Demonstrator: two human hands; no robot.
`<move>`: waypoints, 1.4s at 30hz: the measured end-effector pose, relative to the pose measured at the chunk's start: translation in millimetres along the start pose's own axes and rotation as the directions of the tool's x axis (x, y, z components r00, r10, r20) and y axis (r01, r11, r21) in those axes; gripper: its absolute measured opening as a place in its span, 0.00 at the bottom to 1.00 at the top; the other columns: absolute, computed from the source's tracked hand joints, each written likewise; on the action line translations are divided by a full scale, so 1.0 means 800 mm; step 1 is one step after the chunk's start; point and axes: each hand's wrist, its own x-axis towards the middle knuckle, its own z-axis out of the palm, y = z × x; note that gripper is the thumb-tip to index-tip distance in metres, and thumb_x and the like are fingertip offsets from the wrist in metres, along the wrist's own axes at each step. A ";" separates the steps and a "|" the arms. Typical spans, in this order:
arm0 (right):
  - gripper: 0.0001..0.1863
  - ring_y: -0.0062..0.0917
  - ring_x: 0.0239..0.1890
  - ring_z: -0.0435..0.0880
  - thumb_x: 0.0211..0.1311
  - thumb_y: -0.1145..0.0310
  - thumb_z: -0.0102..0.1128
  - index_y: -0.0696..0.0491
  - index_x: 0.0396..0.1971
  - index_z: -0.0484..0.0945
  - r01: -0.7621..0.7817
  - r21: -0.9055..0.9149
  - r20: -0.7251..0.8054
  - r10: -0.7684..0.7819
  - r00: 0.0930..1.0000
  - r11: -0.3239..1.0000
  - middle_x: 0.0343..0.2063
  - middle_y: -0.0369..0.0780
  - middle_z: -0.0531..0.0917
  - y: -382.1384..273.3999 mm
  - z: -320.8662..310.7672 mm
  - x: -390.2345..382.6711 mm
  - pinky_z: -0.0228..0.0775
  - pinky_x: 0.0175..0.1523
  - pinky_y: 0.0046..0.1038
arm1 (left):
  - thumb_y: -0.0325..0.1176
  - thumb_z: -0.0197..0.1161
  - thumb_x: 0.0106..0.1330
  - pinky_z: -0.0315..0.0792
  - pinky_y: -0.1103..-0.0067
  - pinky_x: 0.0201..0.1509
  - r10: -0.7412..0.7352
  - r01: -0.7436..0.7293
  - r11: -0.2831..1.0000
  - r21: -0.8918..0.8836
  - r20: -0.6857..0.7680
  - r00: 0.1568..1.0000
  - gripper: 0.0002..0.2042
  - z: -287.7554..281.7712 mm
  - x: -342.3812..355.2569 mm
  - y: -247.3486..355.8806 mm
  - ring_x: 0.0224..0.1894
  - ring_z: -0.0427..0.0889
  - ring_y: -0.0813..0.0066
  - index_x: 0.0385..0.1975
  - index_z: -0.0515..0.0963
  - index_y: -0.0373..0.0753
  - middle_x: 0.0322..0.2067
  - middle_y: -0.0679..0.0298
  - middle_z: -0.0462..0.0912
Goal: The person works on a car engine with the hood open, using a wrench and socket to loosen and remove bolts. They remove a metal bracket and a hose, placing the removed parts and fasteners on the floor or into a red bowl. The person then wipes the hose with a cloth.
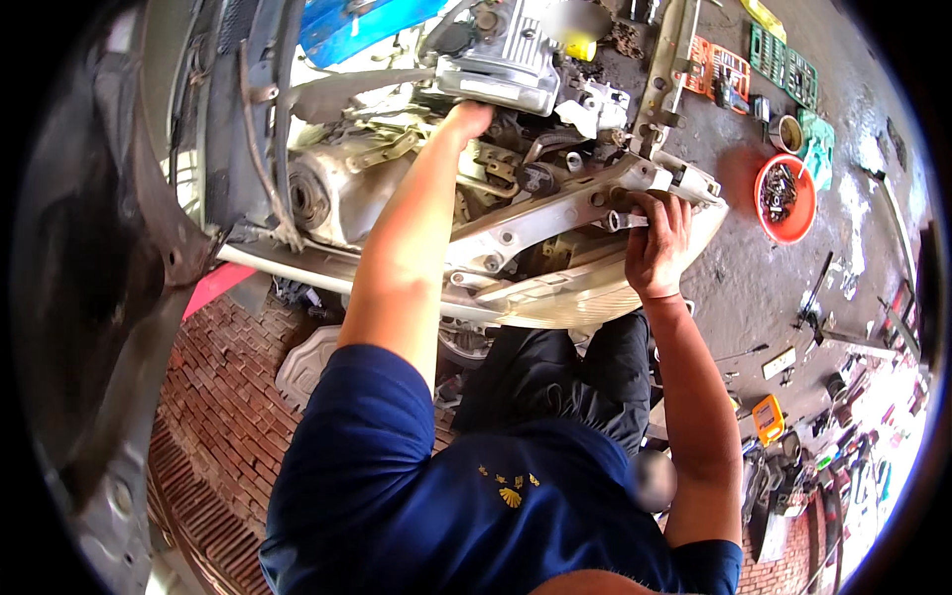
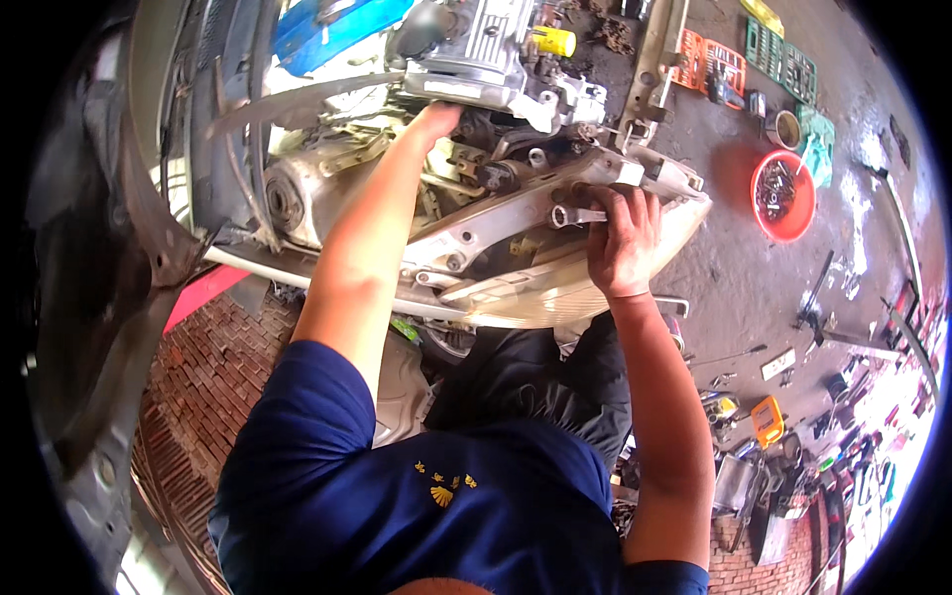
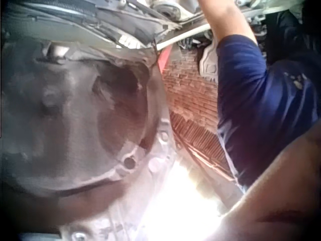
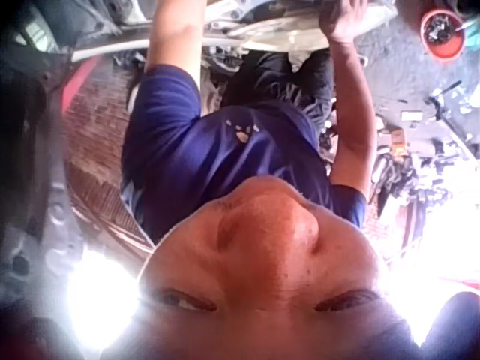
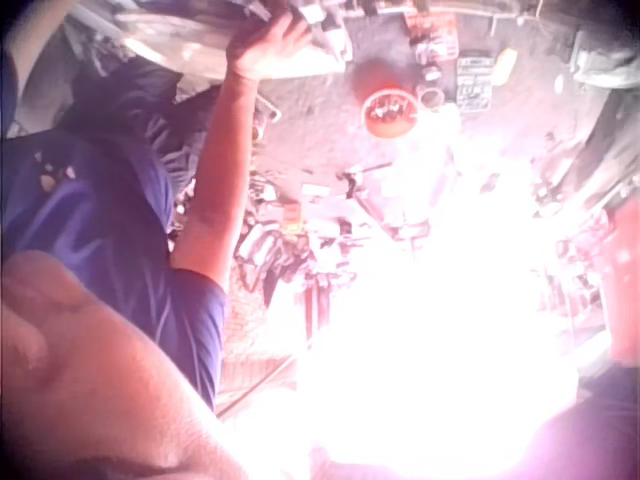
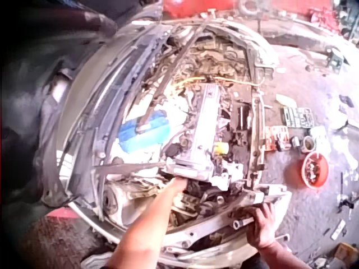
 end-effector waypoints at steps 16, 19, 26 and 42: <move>0.15 0.51 0.52 0.74 0.65 0.67 0.56 0.56 0.49 0.80 0.038 -0.147 -0.016 -0.041 0.999 0.988 0.48 0.49 0.80 -0.021 0.002 -0.008 0.65 0.59 0.48 | 0.41 0.62 0.71 0.76 0.64 0.31 0.304 -0.238 0.952 0.193 -0.689 0.658 0.13 -0.095 -0.389 -0.057 0.22 0.82 0.52 0.36 0.84 0.36 0.19 0.53 0.82; 0.15 0.51 0.50 0.77 0.71 0.64 0.54 0.58 0.49 0.80 0.000 -0.035 0.010 0.001 1.000 0.999 0.48 0.51 0.81 0.019 -0.010 -0.003 0.69 0.57 0.46 | 0.41 0.62 0.70 0.75 0.63 0.33 0.176 -0.268 0.963 -0.005 -0.744 0.645 0.12 -0.093 -0.388 -0.046 0.26 0.82 0.50 0.33 0.83 0.37 0.23 0.50 0.83; 0.21 0.59 0.39 0.83 0.76 0.55 0.51 0.60 0.50 0.77 -0.243 -0.204 0.230 0.288 0.930 0.948 0.37 0.58 0.84 0.100 -0.105 -0.033 0.72 0.42 0.51 | 0.39 0.63 0.67 0.77 0.61 0.36 0.309 -0.075 0.946 0.315 -0.807 0.504 0.09 -0.094 -0.424 -0.078 0.29 0.83 0.51 0.28 0.82 0.42 0.24 0.57 0.83; 0.17 0.49 0.34 0.85 0.68 0.57 0.58 0.58 0.40 0.83 -0.215 -0.649 0.298 0.504 0.811 0.730 0.32 0.48 0.88 0.381 -0.182 -0.048 0.77 0.43 0.48 | 0.49 0.64 0.64 0.79 0.62 0.37 0.192 0.208 0.888 0.410 -0.743 0.641 0.16 -0.090 -0.404 -0.050 0.32 0.86 0.53 0.34 0.85 0.42 0.27 0.56 0.86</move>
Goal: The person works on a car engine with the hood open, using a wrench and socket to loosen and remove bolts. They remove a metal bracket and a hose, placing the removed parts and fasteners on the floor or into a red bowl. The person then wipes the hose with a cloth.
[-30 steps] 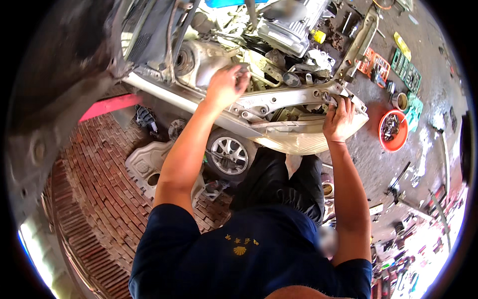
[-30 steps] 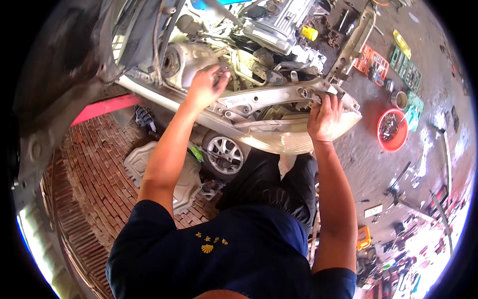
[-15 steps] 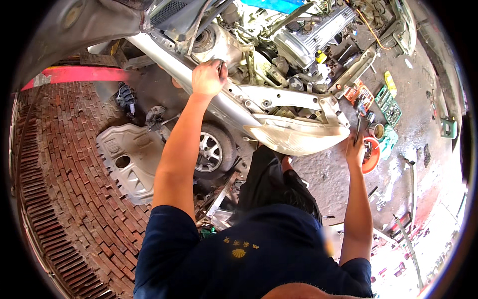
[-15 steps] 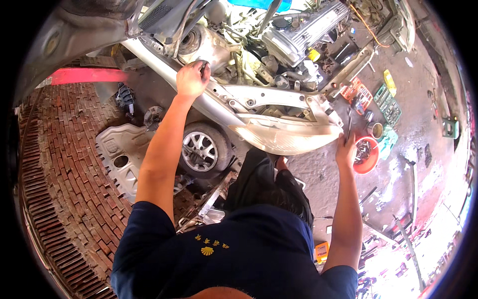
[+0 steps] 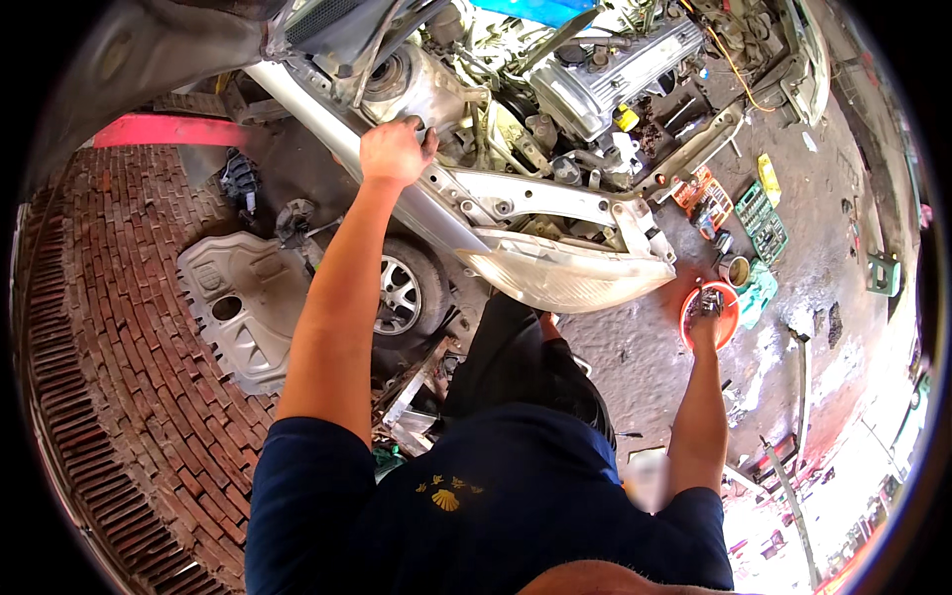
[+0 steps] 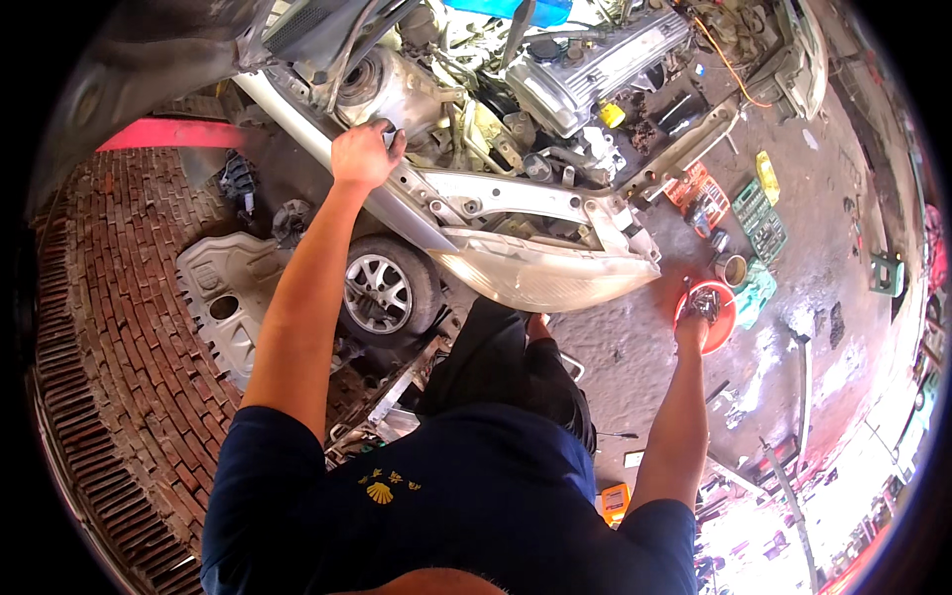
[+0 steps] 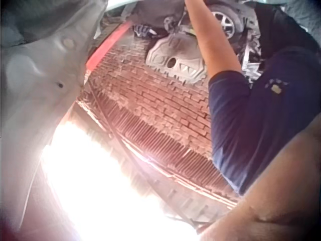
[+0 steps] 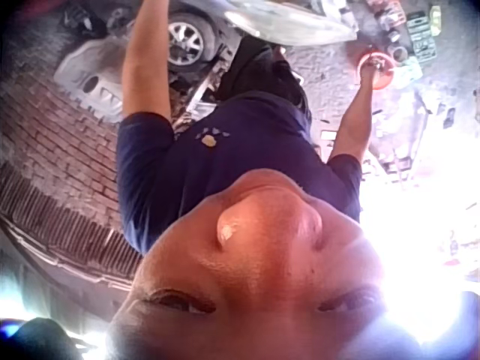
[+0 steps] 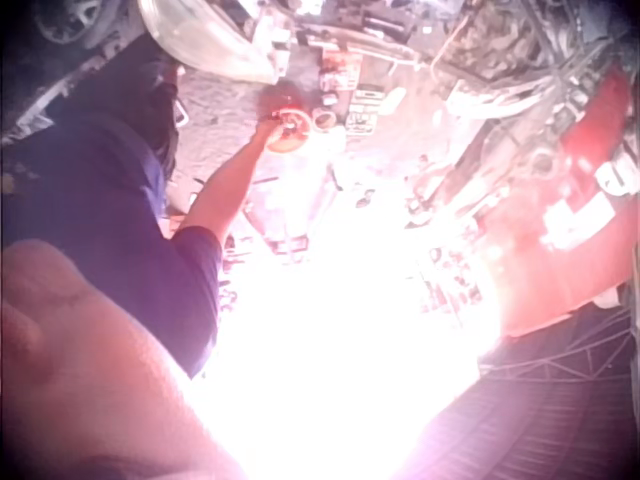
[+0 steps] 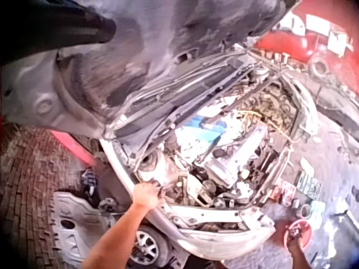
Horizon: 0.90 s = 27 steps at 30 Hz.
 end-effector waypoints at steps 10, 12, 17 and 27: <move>0.35 0.43 0.63 0.77 0.62 0.61 0.72 0.61 0.65 0.71 0.718 0.422 -0.440 -0.568 0.696 0.553 0.64 0.51 0.75 -0.433 -0.235 -0.011 0.70 0.66 0.39 | 0.50 0.61 0.64 0.79 0.63 0.38 -0.043 0.041 0.997 0.070 0.032 0.999 0.16 -0.003 -0.007 -0.012 0.32 0.86 0.55 0.31 0.84 0.43 0.27 0.58 0.86; 0.38 0.41 0.64 0.77 0.60 0.61 0.75 0.61 0.66 0.69 0.783 0.528 -0.504 -0.622 0.600 0.328 0.65 0.49 0.75 -0.523 -0.266 -0.013 0.68 0.68 0.38 | 0.50 0.61 0.64 0.80 0.61 0.39 -0.068 0.064 0.996 0.067 0.063 0.996 0.16 -0.002 -0.007 -0.006 0.32 0.86 0.53 0.31 0.84 0.42 0.27 0.57 0.86; 0.39 0.27 0.51 0.81 0.58 0.49 0.76 0.60 0.62 0.76 0.575 0.755 -0.176 -0.747 0.641 0.315 0.50 0.43 0.86 -0.659 -0.307 0.032 0.69 0.61 0.29 | 0.52 0.61 0.64 0.80 0.63 0.42 -0.096 0.090 0.995 0.054 0.124 0.988 0.18 -0.003 0.002 0.000 0.35 0.87 0.55 0.33 0.84 0.42 0.30 0.57 0.87; 0.23 0.19 0.26 0.66 0.76 0.58 0.59 0.52 0.19 0.72 0.445 0.878 -0.433 -0.685 0.586 -0.175 0.19 0.32 0.71 -0.724 -0.294 0.040 0.58 0.37 0.26 | 0.51 0.60 0.64 0.80 0.64 0.41 -0.090 0.083 0.995 0.050 0.152 0.984 0.17 -0.002 -0.004 -0.010 0.35 0.86 0.58 0.30 0.85 0.42 0.29 0.59 0.86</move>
